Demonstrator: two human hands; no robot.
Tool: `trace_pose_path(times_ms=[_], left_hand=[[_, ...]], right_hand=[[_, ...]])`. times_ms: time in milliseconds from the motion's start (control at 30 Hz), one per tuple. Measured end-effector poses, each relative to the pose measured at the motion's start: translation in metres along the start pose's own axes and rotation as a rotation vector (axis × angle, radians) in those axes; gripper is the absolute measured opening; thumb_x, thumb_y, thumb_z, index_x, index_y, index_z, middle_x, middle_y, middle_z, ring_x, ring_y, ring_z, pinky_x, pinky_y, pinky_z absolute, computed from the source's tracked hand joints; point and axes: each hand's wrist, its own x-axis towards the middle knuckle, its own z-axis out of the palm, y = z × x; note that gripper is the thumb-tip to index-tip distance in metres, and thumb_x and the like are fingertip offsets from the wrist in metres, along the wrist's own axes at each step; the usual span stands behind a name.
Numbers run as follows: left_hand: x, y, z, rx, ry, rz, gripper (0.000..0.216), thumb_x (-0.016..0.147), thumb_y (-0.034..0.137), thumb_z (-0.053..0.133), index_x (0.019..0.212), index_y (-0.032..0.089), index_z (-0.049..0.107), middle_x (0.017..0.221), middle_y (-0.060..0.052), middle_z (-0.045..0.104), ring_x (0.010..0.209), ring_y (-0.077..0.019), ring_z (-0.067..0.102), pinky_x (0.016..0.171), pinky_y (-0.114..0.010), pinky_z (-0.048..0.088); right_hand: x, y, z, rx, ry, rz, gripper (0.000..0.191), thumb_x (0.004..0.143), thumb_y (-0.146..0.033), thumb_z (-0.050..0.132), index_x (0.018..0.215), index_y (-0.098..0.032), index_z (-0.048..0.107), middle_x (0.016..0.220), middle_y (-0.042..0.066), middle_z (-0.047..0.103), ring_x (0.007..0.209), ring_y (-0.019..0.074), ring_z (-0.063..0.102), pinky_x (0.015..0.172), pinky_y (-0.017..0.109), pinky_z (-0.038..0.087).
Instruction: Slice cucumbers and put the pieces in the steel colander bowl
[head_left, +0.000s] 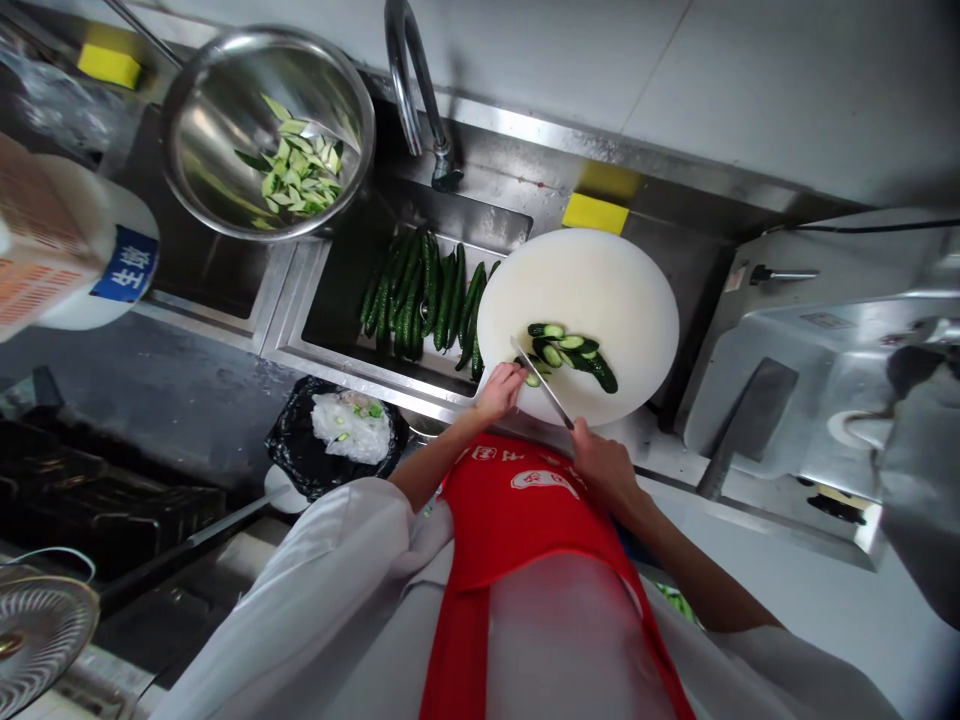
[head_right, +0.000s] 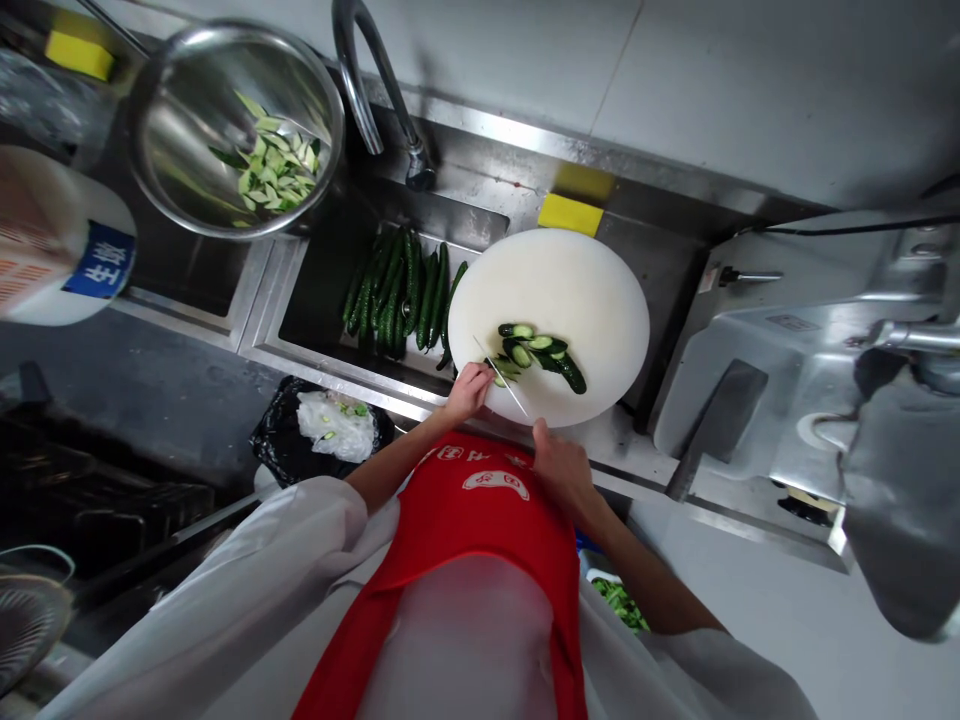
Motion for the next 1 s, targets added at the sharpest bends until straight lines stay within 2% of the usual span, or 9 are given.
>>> trace_pose_path(times_ms=[167, 367, 533, 767, 867, 1000], left_hand=[[-0.002, -0.001, 0.004, 0.027, -0.004, -0.009, 0.028, 0.099, 0.023, 0.038, 0.112, 0.017, 0.062, 0.103, -0.012, 0.06, 0.098, -0.0214, 0.053, 0.09, -0.04, 0.047], [-0.002, -0.003, 0.005, 0.006, 0.005, -0.01, 0.027, 0.099, 0.025, 0.039, 0.112, 0.017, 0.062, 0.103, -0.012, 0.062, 0.099, -0.0211, 0.054, 0.09, -0.04, 0.047], [-0.004, -0.007, 0.003, -0.023, 0.002, 0.035, 0.027, 0.1, 0.024, 0.039, 0.111, 0.016, 0.062, 0.105, -0.013, 0.061, 0.101, -0.0206, 0.055, 0.092, -0.039, 0.047], [-0.004, -0.008, 0.006, -0.02, 0.095, 0.108, 0.027, 0.099, 0.021, 0.039, 0.112, 0.015, 0.062, 0.102, -0.012, 0.062, 0.098, -0.0203, 0.055, 0.087, -0.038, 0.049], [-0.003, -0.007, 0.005, -0.017, 0.097, 0.097, 0.027, 0.099, 0.021, 0.039, 0.112, 0.015, 0.062, 0.1, -0.012, 0.063, 0.096, -0.0201, 0.055, 0.086, -0.039, 0.05], [-0.004, -0.01, 0.002, -0.04, 0.077, 0.111, 0.027, 0.099, 0.022, 0.04, 0.113, 0.016, 0.062, 0.104, -0.013, 0.062, 0.098, -0.0203, 0.055, 0.087, -0.039, 0.05]], right_hand=[[-0.001, -0.003, -0.003, 0.006, -0.022, 0.002, 0.044, 0.101, -0.044, 0.03, 0.132, -0.013, 0.036, 0.093, 0.015, 0.07, 0.087, 0.0254, 0.068, 0.069, 0.028, 0.038], [0.002, -0.001, 0.0, 0.017, -0.014, 0.003, 0.04, 0.102, -0.037, 0.02, 0.127, -0.014, 0.041, 0.089, 0.012, 0.07, 0.082, 0.0261, 0.069, 0.067, 0.029, 0.038], [0.003, -0.003, 0.0, 0.014, 0.011, -0.012, 0.045, 0.102, -0.044, 0.024, 0.132, -0.013, 0.038, 0.092, 0.014, 0.07, 0.085, 0.026, 0.069, 0.07, 0.029, 0.038], [0.003, -0.004, 0.001, 0.009, -0.007, -0.011, 0.05, 0.101, -0.049, 0.024, 0.133, -0.012, 0.036, 0.094, 0.015, 0.07, 0.086, 0.026, 0.068, 0.071, 0.029, 0.039], [0.004, -0.004, 0.003, 0.049, -0.006, -0.014, 0.049, 0.101, -0.05, 0.021, 0.129, -0.014, 0.04, 0.089, 0.013, 0.071, 0.082, 0.0261, 0.069, 0.07, 0.029, 0.039], [0.009, -0.005, 0.004, 0.04, -0.023, -0.01, 0.051, 0.101, -0.05, 0.023, 0.133, -0.012, 0.037, 0.094, 0.015, 0.07, 0.088, 0.0267, 0.068, 0.071, 0.029, 0.039]])
